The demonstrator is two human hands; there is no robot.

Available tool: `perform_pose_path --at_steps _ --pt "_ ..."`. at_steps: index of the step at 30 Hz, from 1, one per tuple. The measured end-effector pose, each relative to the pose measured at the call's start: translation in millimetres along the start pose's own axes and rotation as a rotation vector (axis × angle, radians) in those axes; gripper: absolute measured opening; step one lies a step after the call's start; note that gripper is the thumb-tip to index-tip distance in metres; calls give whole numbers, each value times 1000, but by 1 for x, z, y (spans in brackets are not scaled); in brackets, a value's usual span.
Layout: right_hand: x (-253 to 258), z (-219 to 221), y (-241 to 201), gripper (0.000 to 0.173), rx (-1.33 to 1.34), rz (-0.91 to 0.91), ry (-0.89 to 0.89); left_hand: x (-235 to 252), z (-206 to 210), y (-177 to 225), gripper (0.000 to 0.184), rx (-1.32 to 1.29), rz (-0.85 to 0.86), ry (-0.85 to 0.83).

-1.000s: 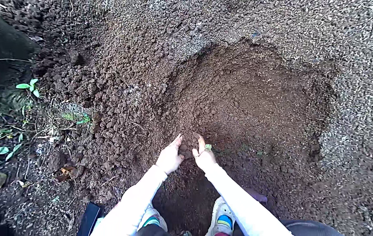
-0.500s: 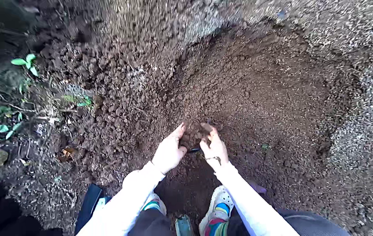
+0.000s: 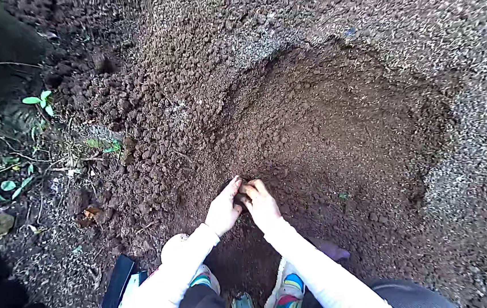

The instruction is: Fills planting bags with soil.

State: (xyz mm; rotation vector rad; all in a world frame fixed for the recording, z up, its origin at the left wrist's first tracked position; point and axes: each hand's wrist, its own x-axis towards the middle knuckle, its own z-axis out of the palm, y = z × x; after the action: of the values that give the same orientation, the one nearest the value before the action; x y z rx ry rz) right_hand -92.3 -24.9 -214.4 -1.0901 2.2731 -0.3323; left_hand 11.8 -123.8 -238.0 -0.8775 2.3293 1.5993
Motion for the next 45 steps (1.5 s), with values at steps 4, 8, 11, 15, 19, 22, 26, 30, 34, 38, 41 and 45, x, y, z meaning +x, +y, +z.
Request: perform_pose_path --at_steps 4,8,11,15,19,22,26,30,34,38,41,45 --pt "-6 29 -1 33 -107 -145 48 -1 -1 -3 67 39 6 7" --pt "3 22 -3 40 -138 -84 -125 -2 -2 7 67 151 -5 -23" --pt "6 -2 12 36 43 -161 -233 -4 -8 10 64 113 44 -21" --pt "-12 -46 32 40 291 -39 -64 -14 -31 25 48 138 -59 182" --pt "-3 -40 35 65 164 299 -238 -8 -34 35 66 611 -359 13" --pt "2 -42 18 44 9 207 -352 -9 -25 44 46 714 -357 -31" --pt "7 -50 28 42 65 158 -326 -9 -27 37 41 639 -365 32" --pt "15 -36 37 92 258 345 -374 -2 -15 34 43 638 -371 -37" --pt "22 -13 25 97 439 517 -434 -2 -11 27 40 565 -345 -29" --pt "27 -1 19 100 355 541 -399 -4 -9 18 37 455 -269 14" --pt "27 -4 14 97 242 524 -418 -5 -11 15 37 358 -300 8" --pt "25 -26 6 102 377 491 -523 -1 -23 10 37 182 -365 -36"
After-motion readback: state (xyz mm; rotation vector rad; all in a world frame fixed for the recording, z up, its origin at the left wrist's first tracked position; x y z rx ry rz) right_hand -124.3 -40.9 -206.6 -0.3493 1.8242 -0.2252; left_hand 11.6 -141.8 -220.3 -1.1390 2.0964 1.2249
